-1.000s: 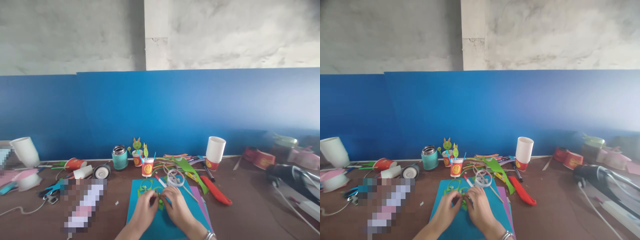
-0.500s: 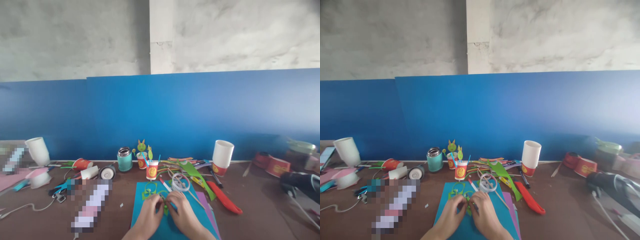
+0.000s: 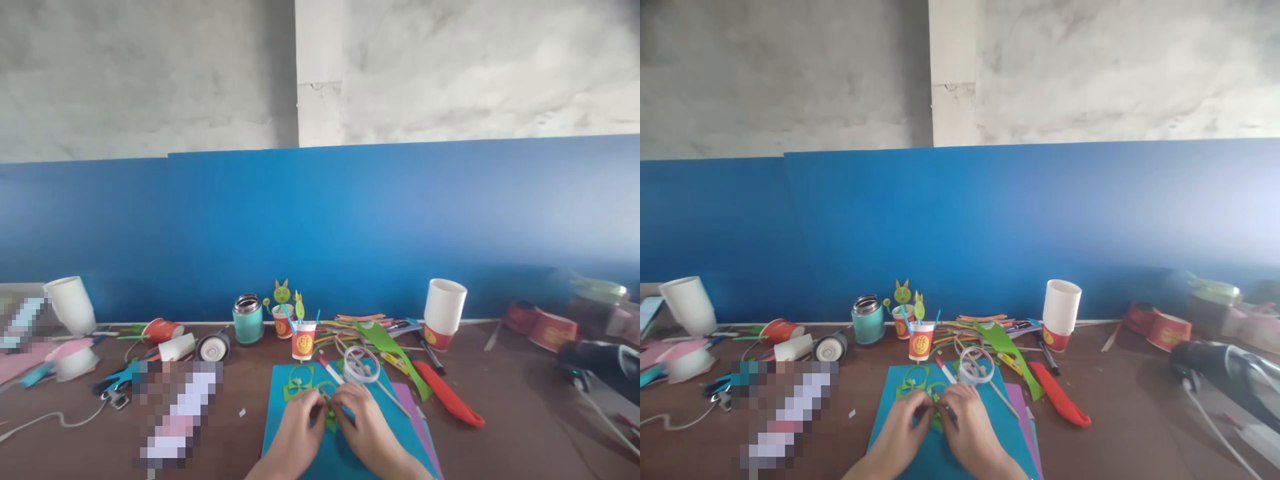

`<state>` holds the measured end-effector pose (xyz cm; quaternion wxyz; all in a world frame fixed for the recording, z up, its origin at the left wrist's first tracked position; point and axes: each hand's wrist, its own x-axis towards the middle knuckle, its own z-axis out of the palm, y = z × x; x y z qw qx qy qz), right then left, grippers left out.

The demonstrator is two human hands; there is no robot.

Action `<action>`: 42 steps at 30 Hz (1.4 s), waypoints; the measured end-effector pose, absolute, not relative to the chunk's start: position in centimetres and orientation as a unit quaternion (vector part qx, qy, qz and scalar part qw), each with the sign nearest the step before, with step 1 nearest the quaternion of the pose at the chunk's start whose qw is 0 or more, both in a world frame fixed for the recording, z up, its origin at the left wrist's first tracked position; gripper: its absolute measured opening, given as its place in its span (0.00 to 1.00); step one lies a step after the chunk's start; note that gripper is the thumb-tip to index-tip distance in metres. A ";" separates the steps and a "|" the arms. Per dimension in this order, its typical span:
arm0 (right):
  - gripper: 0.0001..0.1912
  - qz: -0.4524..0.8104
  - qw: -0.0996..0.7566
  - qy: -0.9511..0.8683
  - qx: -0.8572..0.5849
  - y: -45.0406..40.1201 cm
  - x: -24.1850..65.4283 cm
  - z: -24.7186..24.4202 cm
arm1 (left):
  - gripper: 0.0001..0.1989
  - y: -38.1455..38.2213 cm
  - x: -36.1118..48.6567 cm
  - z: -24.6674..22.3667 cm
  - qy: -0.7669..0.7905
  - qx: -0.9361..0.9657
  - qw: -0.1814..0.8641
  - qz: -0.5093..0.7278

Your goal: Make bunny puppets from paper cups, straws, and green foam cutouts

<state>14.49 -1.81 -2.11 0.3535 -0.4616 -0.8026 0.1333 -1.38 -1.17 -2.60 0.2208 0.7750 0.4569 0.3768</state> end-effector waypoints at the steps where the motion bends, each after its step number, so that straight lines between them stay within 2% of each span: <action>1: 0.10 0.132 0.351 -0.803 -0.462 -1.8 14.5 -2.1 | 0.09 -1.2 -1.3 -2.5 0.457 0.775 0.222 0.377; 5: 0.10 0.117 0.343 -0.801 -0.477 -1.8 14.5 -2.0 | 0.08 -1.3 -1.1 -2.4 0.449 0.776 0.225 0.381; 11: 0.09 0.092 0.387 -0.752 -0.526 -0.9 15.6 -2.2 | 0.07 -1.0 -1.3 -2.1 0.459 0.735 0.281 0.413; 16: 0.14 0.012 0.345 -0.721 -0.601 -0.6 16.7 -1.8 | 0.09 -0.8 -1.4 -1.8 0.464 0.689 0.358 0.426; 19: 0.08 -0.005 0.348 -0.744 -0.570 -1.2 16.3 -1.1 | 0.09 -0.5 -1.3 -1.9 0.470 0.657 0.394 0.439; 22: 0.16 0.015 0.345 -0.806 -0.481 -1.9 15.3 -0.7 | 0.09 -0.3 -0.7 -2.1 0.471 0.630 0.418 0.455; 26: 0.06 0.002 0.349 -0.820 -0.454 -2.1 14.4 -1.0 | 0.09 -0.7 0.2 -1.8 0.468 0.627 0.427 0.454; 29: 0.07 -0.009 0.378 -0.798 -0.469 -1.6 14.6 -1.7 | 0.10 -0.3 0.3 -1.3 0.467 0.673 0.379 0.431; 32: 0.09 0.026 0.437 -0.757 -0.485 -0.9 15.2 -2.3 | 0.08 1.8 -0.2 -1.0 0.515 0.679 0.250 0.460; 35: 0.10 0.107 0.511 -0.693 -0.496 -0.1 15.9 -2.8 | 0.25 5.1 -0.8 -0.8 0.632 0.599 0.123 0.476; 38: 0.12 0.229 0.549 -0.611 -0.522 0.7 16.5 -3.3 | 0.35 7.7 -0.9 -0.6 0.706 0.558 0.164 0.405; 42: 0.16 0.351 0.576 -0.527 -0.517 1.1 16.9 -3.2 | 0.30 8.9 -0.8 -0.2 0.707 0.539 0.210 0.407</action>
